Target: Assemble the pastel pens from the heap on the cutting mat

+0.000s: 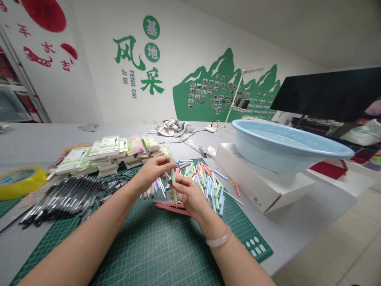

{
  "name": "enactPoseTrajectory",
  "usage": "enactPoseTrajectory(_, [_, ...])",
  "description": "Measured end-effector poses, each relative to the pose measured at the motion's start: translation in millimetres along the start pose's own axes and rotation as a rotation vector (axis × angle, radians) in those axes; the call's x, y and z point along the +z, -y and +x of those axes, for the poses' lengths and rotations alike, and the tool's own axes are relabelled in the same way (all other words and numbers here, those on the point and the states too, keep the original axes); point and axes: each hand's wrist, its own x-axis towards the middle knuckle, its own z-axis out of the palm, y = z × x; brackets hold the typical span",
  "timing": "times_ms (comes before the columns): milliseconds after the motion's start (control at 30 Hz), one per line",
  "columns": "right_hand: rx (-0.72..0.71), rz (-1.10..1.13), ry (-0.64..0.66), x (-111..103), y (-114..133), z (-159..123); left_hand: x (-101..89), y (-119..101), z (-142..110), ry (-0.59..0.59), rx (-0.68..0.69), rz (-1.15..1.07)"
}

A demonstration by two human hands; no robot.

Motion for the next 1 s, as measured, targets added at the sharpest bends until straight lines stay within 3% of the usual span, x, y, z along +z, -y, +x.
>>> enactPoseTrajectory(100, [-0.018,0.005,-0.009,1.5,2.6,0.5,-1.1,-2.3,-1.1,0.07,-0.028,0.021])
enactPoseTrajectory(200, [-0.051,0.018,0.003,2.4,4.4,0.9,-0.7,-5.4,-1.6,0.093,0.036,0.058])
enactPoseTrajectory(333, [-0.089,0.044,0.055,0.7,5.3,0.3,2.8,-11.8,-3.0,0.035,0.137,0.111])
enactPoseTrajectory(600, [-0.035,0.029,0.071,-2.9,4.7,-0.6,2.3,-9.5,-1.6,-0.128,0.104,0.006])
enactPoseTrajectory(833, [-0.006,-0.014,0.072,-3.4,3.5,-0.8,-2.7,-7.6,1.4,-0.163,0.122,-0.038])
enactPoseTrajectory(1000, [-0.006,0.003,0.058,-4.5,2.5,0.4,-6.4,-7.5,2.8,-0.288,0.173,-0.109])
